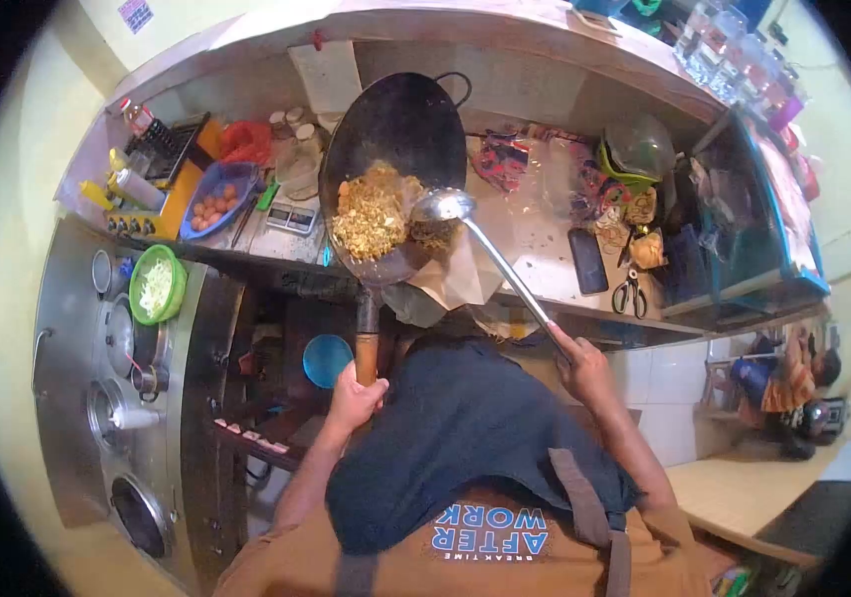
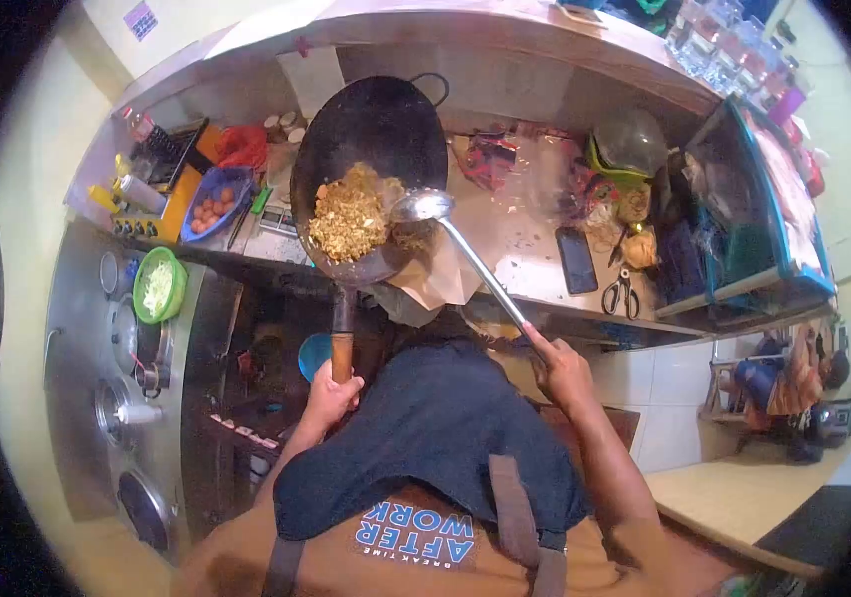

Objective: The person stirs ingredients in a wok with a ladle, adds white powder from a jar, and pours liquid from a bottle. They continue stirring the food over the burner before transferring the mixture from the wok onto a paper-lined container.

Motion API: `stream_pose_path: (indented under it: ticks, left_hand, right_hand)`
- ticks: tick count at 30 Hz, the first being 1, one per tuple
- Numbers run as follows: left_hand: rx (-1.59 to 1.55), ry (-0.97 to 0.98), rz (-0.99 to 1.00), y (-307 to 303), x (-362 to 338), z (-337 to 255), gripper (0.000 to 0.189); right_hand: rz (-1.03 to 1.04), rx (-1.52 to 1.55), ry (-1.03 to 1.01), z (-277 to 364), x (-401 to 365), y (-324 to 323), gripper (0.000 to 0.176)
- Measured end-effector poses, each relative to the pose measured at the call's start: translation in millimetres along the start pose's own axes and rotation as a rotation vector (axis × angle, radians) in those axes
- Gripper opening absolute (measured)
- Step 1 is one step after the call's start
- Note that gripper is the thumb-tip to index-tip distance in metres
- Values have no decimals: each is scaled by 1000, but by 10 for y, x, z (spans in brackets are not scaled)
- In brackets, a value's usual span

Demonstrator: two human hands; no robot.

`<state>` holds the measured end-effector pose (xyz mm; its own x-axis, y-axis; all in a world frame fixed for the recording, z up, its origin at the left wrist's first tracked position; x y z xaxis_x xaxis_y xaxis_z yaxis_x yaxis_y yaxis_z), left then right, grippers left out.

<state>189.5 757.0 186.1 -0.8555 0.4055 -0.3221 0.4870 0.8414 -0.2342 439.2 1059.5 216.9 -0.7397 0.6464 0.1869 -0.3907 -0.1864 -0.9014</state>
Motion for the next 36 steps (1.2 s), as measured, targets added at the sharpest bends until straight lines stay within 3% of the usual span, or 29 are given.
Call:
stream_pose_path:
  ticks: [8, 13, 16, 19, 20, 29, 36]
  left_hand:
    - [31, -20, -106, 245, -13, -50, 21]
    - [-20, -48, -125, 235, -36, -50, 21]
    - [-38, -10, -111, 226, -64, -18, 21]
    - [-40, 10, -108, 282, -103, -62, 22]
    - [-31, 24, -106, 293, -102, -68, 22]
    - [-13, 63, -130, 356, 37, -16, 23]
    - [46, 91, -131, 423, 84, -95, 21]
  right_hand:
    - [37, -23, -27, -416, 26, -355, 66]
    - [-99, 172, -126, -64, 549, -300, 65]
    - [-72, 158, -131, 180, 797, -157, 65]
    - [-22, 16, -182, 114, 720, -26, 67]
    - [-119, 77, -240, 39, 619, -5, 67]
    - [21, -120, -64, -503, 25, -288, 69]
    - [-144, 37, -175, 41, 364, -360, 67]
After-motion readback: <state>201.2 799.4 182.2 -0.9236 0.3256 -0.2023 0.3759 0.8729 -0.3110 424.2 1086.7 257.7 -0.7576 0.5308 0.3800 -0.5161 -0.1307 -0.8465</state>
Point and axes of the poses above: each hand's wrist, its own x-axis towards the middle knuckle, its own y-axis out of the palm, z = x × y, the point moved 1 cm from there along x, towards the middle knuckle, and after that the axes turned 15 degrees about -z, right-handed, at the moved point
